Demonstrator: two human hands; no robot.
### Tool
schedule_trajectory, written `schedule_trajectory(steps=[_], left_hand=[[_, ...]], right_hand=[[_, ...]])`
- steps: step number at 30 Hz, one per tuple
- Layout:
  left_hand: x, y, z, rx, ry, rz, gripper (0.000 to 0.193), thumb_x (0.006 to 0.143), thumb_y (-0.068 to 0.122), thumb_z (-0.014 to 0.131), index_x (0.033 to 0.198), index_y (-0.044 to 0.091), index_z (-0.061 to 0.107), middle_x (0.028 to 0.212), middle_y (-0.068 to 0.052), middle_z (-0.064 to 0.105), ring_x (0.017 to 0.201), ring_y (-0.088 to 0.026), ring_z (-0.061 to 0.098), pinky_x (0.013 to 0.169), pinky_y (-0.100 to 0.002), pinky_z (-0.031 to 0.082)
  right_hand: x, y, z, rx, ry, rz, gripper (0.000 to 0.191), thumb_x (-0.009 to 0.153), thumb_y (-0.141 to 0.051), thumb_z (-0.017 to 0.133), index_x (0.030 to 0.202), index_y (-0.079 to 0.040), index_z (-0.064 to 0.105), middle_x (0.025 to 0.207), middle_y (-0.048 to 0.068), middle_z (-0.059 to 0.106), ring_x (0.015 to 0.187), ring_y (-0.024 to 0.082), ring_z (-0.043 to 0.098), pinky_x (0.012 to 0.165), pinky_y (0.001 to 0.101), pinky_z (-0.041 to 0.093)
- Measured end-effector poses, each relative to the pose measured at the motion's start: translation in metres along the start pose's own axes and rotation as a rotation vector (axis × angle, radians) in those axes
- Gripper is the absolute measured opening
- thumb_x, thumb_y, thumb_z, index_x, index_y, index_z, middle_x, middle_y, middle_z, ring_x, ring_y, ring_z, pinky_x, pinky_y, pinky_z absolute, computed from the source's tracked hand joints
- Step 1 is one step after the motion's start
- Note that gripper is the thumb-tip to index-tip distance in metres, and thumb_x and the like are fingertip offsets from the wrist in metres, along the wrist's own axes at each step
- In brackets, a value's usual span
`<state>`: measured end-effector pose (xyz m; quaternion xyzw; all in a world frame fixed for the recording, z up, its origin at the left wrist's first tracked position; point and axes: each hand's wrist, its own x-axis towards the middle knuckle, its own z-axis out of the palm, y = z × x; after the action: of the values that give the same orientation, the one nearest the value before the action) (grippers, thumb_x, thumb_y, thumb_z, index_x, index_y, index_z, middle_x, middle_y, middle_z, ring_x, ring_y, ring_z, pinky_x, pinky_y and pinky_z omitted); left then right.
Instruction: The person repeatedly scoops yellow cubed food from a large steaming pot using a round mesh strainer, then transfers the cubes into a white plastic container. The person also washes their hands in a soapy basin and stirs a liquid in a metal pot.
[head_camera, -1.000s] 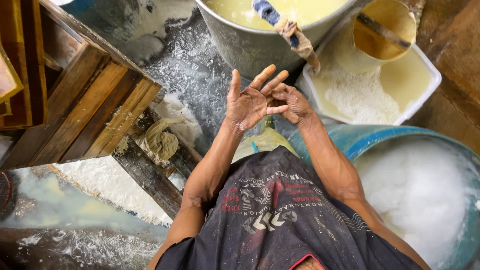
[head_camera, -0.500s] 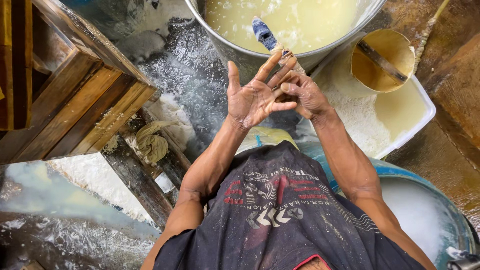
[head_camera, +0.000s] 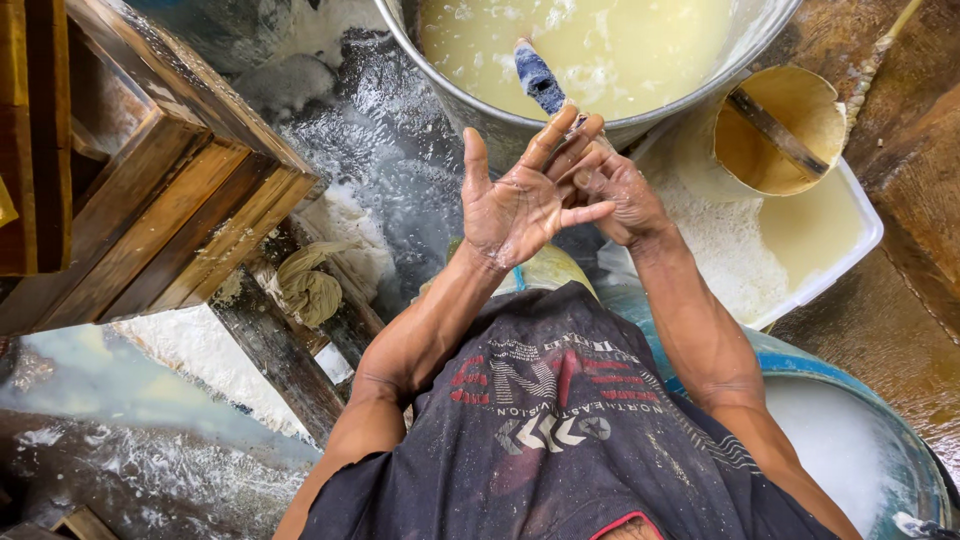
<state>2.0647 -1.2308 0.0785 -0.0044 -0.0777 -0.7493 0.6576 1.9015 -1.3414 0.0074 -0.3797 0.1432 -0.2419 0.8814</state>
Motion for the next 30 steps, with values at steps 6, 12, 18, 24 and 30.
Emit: schedule_trajectory(steps=[6, 12, 18, 24, 30], left_hand=[[0.002, 0.013, -0.008, 0.01, 0.0, 0.025, 0.109, 0.089, 0.092, 0.027, 0.168, 0.017, 0.023, 0.176, -0.011, 0.017, 0.159, -0.031, 0.023, 0.12, -0.068, 0.039], [0.003, 0.02, -0.015, -0.078, -0.007, 0.039, 0.103, 0.09, 0.09, 0.028, 0.166, 0.021, 0.022, 0.174, -0.011, 0.019, 0.158, -0.034, 0.026, 0.119, -0.069, 0.037], [0.008, 0.035, -0.034, 0.73, 0.397, 0.069, 0.087, 0.099, 0.067, 0.046, 0.16, 0.008, 0.032, 0.155, -0.017, 0.049, 0.14, -0.031, 0.051, 0.106, -0.052, 0.052], [0.03, 0.038, -0.053, 0.793, 0.395, -0.06, 0.045, 0.107, 0.037, 0.058, 0.134, 0.001, 0.061, 0.116, -0.014, 0.072, 0.1, -0.021, 0.07, 0.084, -0.033, 0.061], [0.045, 0.035, -0.066, 0.742, 0.37, -0.098, 0.038, 0.106, 0.031, 0.065, 0.125, -0.002, 0.068, 0.102, -0.009, 0.067, 0.087, -0.016, 0.068, 0.074, -0.031, 0.061]], right_hand=[[0.014, 0.01, 0.009, 0.072, 0.067, 0.005, 0.039, 0.103, -0.017, 0.07, 0.137, -0.003, 0.057, 0.122, 0.008, 0.069, 0.112, 0.017, 0.068, 0.096, 0.0316, 0.057], [0.026, 0.0, 0.016, -0.132, 0.15, -0.158, 0.055, 0.106, -0.034, 0.068, 0.146, -0.001, 0.05, 0.127, 0.008, 0.064, 0.111, 0.016, 0.059, 0.095, 0.0307, 0.049], [0.022, -0.055, 0.025, 0.174, 0.066, -0.328, 0.09, 0.096, -0.075, 0.044, 0.167, -0.025, 0.02, 0.171, 0.013, 0.025, 0.15, 0.046, 0.04, 0.118, 0.0664, 0.04], [0.014, -0.055, 0.046, 0.373, -0.21, -0.154, 0.101, 0.09, -0.087, 0.035, 0.171, -0.03, 0.015, 0.181, 0.015, 0.011, 0.152, 0.052, 0.031, 0.119, 0.0752, 0.027], [0.013, -0.036, 0.043, 0.459, -0.391, -0.182, 0.099, 0.091, -0.087, 0.037, 0.168, -0.026, 0.03, 0.176, 0.009, 0.013, 0.163, 0.046, 0.003, 0.123, 0.0779, 0.025]])
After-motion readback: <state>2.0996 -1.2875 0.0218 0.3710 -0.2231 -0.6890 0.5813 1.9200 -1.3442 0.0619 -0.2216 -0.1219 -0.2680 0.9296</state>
